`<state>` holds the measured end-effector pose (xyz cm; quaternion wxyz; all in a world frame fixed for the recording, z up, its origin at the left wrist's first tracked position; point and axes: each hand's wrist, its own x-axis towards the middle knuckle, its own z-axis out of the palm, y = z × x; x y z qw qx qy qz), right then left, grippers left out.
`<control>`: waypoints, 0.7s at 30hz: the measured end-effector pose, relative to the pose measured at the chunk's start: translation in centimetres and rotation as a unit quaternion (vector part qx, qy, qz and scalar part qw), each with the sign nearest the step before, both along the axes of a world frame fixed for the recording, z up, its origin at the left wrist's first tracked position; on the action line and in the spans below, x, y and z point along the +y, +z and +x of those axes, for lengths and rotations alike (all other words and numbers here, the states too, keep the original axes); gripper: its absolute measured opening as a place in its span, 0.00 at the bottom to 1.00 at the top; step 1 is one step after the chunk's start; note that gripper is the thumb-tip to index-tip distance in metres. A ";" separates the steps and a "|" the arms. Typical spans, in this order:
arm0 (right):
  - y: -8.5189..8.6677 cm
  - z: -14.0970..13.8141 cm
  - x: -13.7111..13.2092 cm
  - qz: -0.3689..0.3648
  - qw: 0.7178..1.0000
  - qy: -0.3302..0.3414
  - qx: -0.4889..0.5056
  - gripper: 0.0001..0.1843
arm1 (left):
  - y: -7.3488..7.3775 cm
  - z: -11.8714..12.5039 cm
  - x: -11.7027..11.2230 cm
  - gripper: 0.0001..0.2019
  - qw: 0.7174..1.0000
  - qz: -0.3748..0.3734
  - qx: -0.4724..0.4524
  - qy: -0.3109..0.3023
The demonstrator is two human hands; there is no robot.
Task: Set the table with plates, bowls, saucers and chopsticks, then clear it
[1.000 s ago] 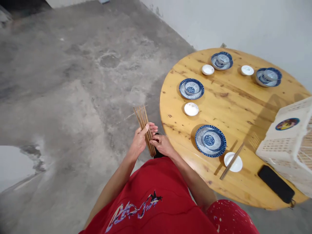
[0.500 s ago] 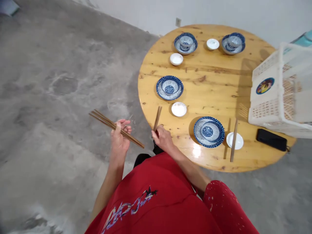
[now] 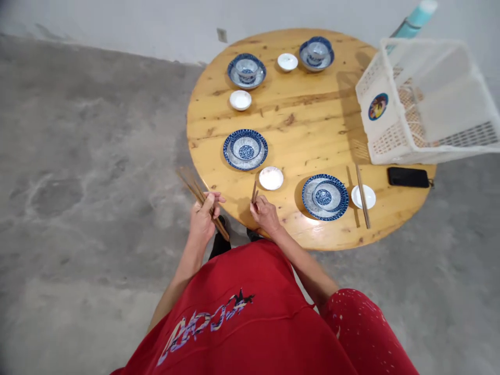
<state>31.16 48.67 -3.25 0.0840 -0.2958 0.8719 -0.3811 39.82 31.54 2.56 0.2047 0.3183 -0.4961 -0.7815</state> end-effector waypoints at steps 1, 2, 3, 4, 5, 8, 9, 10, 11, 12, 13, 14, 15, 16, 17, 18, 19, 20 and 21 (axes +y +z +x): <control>0.6 0.0 -0.5 -0.011 1.000 -0.015 -0.020 0.10 | -0.2 -0.5 -0.7 0.14 0.999 -0.019 -0.016 -0.036; 1.4 -0.1 -1.1 -0.029 0.998 -0.033 -0.053 0.10 | -0.4 -0.9 -1.5 0.14 0.996 -0.041 -0.037 -0.076; 2.1 -0.1 -1.9 -0.057 0.992 -0.052 -0.102 0.11 | -0.5 -1.3 -2.3 0.13 0.989 -0.062 -0.059 -0.120; 2.9 -0.3 -2.8 -0.096 0.979 -0.072 -0.162 0.12 | -0.6 -1.7 -3.2 0.13 0.980 -0.084 -0.076 -0.167; 3.6 -0.4 -3.9 -0.142 0.959 -0.092 -0.228 0.14 | -0.6 -2.1 -4.1 0.12 0.967 -0.104 -0.085 -0.214; 5.2 -0.9 -7.2 -0.280 0.870 -0.147 -0.378 0.20 | -0.3 -2.9 -6.7 0.12 0.928 -0.145 -0.079 -0.334; 5.5 -0.9 -8.3 -0.309 0.845 -0.164 -0.404 0.22 | -0.1 -3.1 -7.5 0.13 0.917 -0.150 -0.075 -0.362; 5.6 -1.0 -9.2 -0.329 0.826 -0.179 -0.422 0.23 | 0.1 -3.2 -8.4 0.14 0.907 -0.151 -0.075 -0.385; 5.6 -1.0 -10.0 -0.341 0.810 -0.192 -0.436 0.24 | 0.2 -3.2 -9.1 0.15 0.899 -0.150 -0.077 -0.403; 5.6 -0.9 -10.7 -0.350 0.798 -0.203 -0.446 0.24 | 0.4 -3.3 -9.9 0.16 0.892 -0.147 -0.080 -0.420; 5.5 -0.8 -11.3 -0.357 0.788 -0.213 -0.454 0.24 | 0.5 -3.3 -10.5 0.17 0.884 -0.143 -0.083 -0.437; 5.4 -0.7 -11.6 -0.363 0.780 -0.221 -0.459 0.24 | 0.5 -3.3 -11.1 0.18 0.877 -0.138 -0.085 -0.453; 5.2 -0.6 -11.9 -0.367 0.773 -0.228 -0.464 0.24 | 0.5 -3.2 -11.5 0.19 0.870 -0.130 -0.086 -0.468; 5.1 -0.5 -12.1 -0.371 0.768 -0.231 -0.468 0.23 | 0.4 -3.2 -11.9 0.19 0.864 -0.116 -0.087 -0.482; 5.0 -0.3 -12.1 -0.373 0.764 -0.231 -0.473 0.23 | 0.2 -3.2 -12.2 0.19 0.859 -0.099 -0.086 -0.494; 4.9 -0.2 -12.1 -0.374 0.761 -0.229 -0.478 0.22 | 0.1 -3.3 -12.5 0.19 0.856 -0.081 -0.084 -0.504; 4.8 -0.1 -12.1 -0.375 0.760 -0.226 -0.480 0.22 | -0.1 -3.3 -12.6 0.19 0.853 -0.066 -0.081 -0.511; 4.7 0.0 -12.0 -0.378 0.759 -0.225 -0.481 0.22 | -0.3 -3.4 -12.7 0.20 0.850 -0.058 -0.079 -0.518; 4.6 0.1 -11.9 -0.381 0.759 -0.222 -0.479 0.22 | -0.6 -3.5 -12.8 0.20 0.846 -0.058 -0.078 -0.524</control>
